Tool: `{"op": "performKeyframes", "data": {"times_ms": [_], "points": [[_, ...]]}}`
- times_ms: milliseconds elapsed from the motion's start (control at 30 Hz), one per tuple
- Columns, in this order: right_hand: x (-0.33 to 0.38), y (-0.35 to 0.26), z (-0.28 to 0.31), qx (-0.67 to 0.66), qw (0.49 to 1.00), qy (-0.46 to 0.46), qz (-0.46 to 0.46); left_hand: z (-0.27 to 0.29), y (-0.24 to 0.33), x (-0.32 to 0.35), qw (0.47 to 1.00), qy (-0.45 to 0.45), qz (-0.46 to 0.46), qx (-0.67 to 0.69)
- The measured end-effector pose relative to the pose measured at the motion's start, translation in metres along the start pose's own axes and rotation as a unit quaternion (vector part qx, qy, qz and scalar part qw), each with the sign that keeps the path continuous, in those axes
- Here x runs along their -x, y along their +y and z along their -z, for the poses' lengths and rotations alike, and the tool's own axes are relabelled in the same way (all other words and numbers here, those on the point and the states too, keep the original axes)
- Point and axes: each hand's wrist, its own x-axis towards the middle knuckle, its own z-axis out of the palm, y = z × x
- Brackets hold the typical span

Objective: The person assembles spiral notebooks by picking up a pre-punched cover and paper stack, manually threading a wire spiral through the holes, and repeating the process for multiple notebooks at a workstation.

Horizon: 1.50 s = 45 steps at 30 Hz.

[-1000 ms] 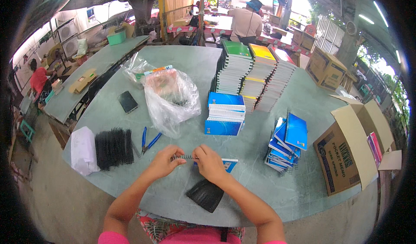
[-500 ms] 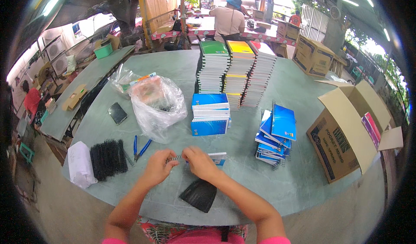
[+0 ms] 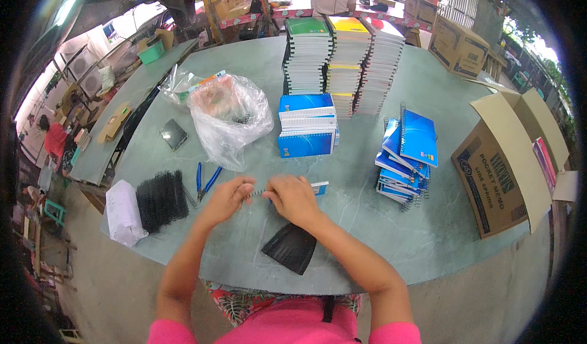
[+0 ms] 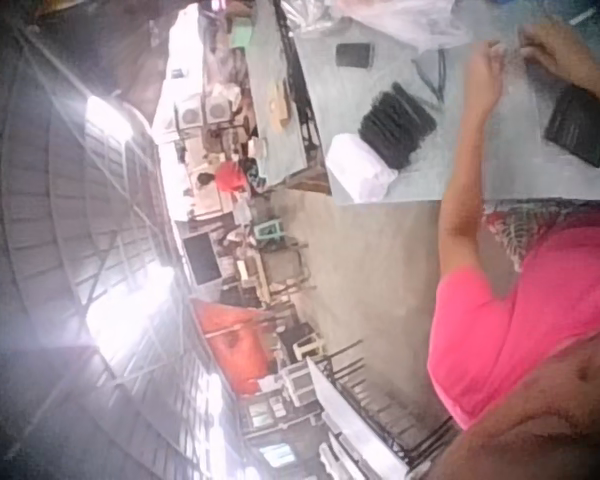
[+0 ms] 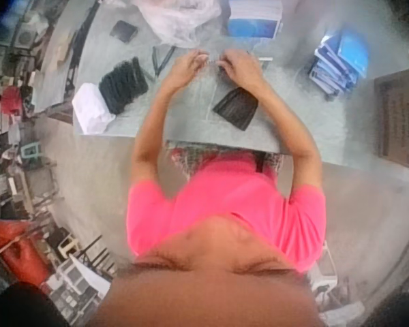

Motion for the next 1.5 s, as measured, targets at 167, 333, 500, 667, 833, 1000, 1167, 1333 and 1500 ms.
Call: {"op": "performKeyframes", "data": {"times_ms": [167, 333, 500, 667, 833, 1000, 1167, 1333, 1500], "points": [[-0.001, -0.005, -0.001, 0.013, 0.999, -0.02, -0.029, 0.006, -0.006, 0.005, 0.989, 0.056, -0.088, -0.101], [-0.002, 0.0, -0.001, -0.001, 0.997, -0.069, -0.039, 0.002, -0.013, 0.001, 0.995, 0.006, -0.023, -0.093], [-0.001, 0.016, 0.025, -0.006, 0.99, -0.101, -0.097, -0.035, 0.011, 0.022, 0.951, 0.066, -0.185, -0.24], [0.006, 0.039, 0.043, -0.122, 0.966, -0.076, -0.216, -0.086, 0.019, 0.045, 0.979, -0.031, -0.171, -0.107], [0.025, 0.034, 0.058, -0.157, 0.948, -0.029, -0.276, -0.021, 0.044, 0.024, 0.961, 0.222, -0.122, -0.111], [0.035, 0.028, 0.047, -0.091, 0.981, 0.04, -0.168, -0.027, 0.042, 0.019, 0.959, 0.153, -0.121, -0.207], [0.036, 0.022, 0.05, -0.063, 0.987, 0.05, -0.139, -0.036, 0.04, 0.014, 0.954, 0.17, -0.142, -0.201], [0.036, 0.019, 0.069, -0.111, 0.964, -0.006, -0.24, -0.019, 0.049, 0.009, 0.93, 0.239, -0.201, -0.194], [0.061, 0.043, 0.053, -0.338, 0.888, -0.013, -0.311, -0.043, 0.034, 0.015, 0.968, 0.089, -0.111, -0.207]]}}
